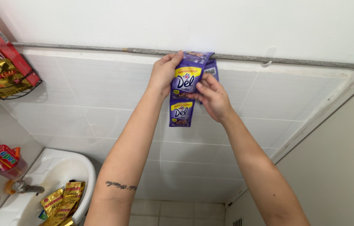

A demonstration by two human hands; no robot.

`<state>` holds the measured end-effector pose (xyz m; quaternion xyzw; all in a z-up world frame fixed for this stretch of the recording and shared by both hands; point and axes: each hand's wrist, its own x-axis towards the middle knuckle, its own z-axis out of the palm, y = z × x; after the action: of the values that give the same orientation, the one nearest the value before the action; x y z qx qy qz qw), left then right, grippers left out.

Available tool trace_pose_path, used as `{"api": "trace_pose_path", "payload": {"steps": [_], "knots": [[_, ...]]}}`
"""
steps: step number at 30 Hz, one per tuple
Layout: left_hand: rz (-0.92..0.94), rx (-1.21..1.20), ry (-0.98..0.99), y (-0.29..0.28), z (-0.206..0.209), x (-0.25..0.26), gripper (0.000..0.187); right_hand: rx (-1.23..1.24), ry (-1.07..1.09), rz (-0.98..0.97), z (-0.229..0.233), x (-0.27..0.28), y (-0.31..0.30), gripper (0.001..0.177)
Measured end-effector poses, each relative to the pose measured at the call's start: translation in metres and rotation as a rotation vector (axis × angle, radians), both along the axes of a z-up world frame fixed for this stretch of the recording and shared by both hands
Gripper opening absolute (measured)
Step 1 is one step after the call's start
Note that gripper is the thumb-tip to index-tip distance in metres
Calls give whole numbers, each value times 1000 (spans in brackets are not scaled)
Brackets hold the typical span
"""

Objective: The person wipes the surfaces of several small packaged items with a cloth in a bathroom. They handle a purple sachet and multiple green-and-yellow sachets, rubbing each with the cloth and placing them into a sink or on a wall-mounted rack.

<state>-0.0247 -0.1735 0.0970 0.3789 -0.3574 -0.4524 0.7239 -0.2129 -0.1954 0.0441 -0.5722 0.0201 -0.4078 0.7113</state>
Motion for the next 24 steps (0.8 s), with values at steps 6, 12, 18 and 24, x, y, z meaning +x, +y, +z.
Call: {"api": "trace_pose_path", "payload": {"steps": [6, 12, 18, 24], "knots": [[-47, -130, 97, -10, -17, 11, 19, -54, 60, -82, 10, -8, 9, 49], [-96, -373, 235, -10, -11, 19, 12, -128, 68, -103, 19, -19, 11, 51], [-166, -635, 224, 32, 14, 57, 13, -133, 89, -127, 22, -25, 12, 49], [-74, -583, 200, 82, 4, 82, 26, -137, 128, -118, 18, -14, 17, 47]]}}
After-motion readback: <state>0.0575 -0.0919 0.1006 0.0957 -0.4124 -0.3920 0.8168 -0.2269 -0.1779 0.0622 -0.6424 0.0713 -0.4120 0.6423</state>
